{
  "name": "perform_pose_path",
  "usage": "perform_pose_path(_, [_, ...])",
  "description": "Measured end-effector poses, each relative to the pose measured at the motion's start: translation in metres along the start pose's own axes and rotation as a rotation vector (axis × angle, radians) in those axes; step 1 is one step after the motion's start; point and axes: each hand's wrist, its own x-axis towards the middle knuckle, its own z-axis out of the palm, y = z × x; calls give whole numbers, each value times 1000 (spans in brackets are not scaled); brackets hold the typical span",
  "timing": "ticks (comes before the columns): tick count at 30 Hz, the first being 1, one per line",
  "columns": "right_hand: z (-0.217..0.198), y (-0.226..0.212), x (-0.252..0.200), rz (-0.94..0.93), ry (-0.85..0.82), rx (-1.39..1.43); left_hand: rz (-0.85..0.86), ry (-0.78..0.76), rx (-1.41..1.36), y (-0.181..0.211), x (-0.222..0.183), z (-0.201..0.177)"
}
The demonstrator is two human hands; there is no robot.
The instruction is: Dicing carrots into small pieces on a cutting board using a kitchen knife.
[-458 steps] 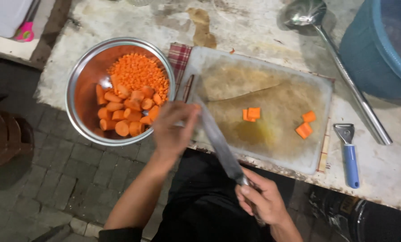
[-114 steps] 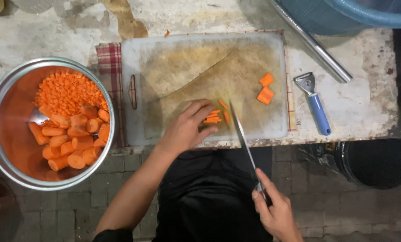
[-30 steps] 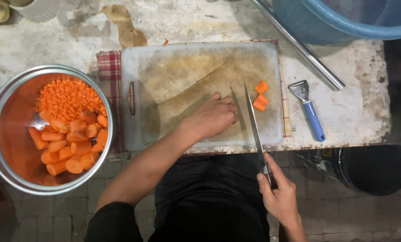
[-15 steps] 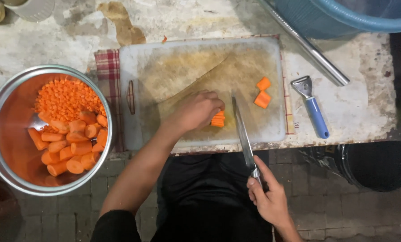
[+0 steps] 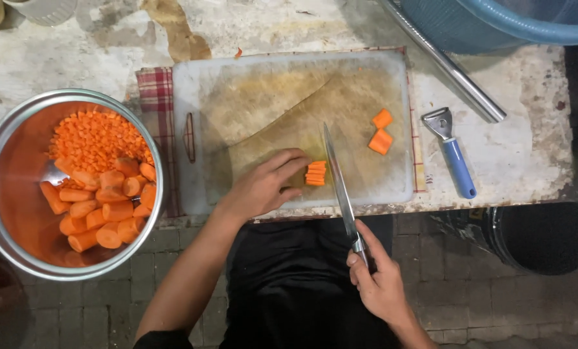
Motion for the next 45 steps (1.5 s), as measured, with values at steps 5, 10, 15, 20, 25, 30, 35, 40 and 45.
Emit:
perform_pose_path(5, [8,2,1,-4,-10,-19,-54,60,-175,-11,5,9])
perform_pose_path(10, [9,-10,6,-32,-39,-66,-165,110,-152,-12,11,30])
perform_pose_path(15, [4,-15,8,54,-109,-125,-257,251,-188,5,1,56])
perform_pose_path(20, [-3,-16,7,-19,-110,-217,-372,442,-186,32,-7,69])
perform_pose_path(25, [-6,-15,7,-4,-89,-220,-177,479,-98,30,-10,48])
perform_pose_path(30, [-1,-10,4,-29,-110,-238,89,581,104,38,-4,40])
perform_pose_path(35, [0,-5,7,-27,-123,-371,165,592,74,38,3,33])
perform_pose_path(40, [-3,-12,13,-52,-161,-343,200,479,175,25,-2,31])
perform_pose_path(45, [-8,-16,16,-126,-140,-323,211,449,126,22,0,29])
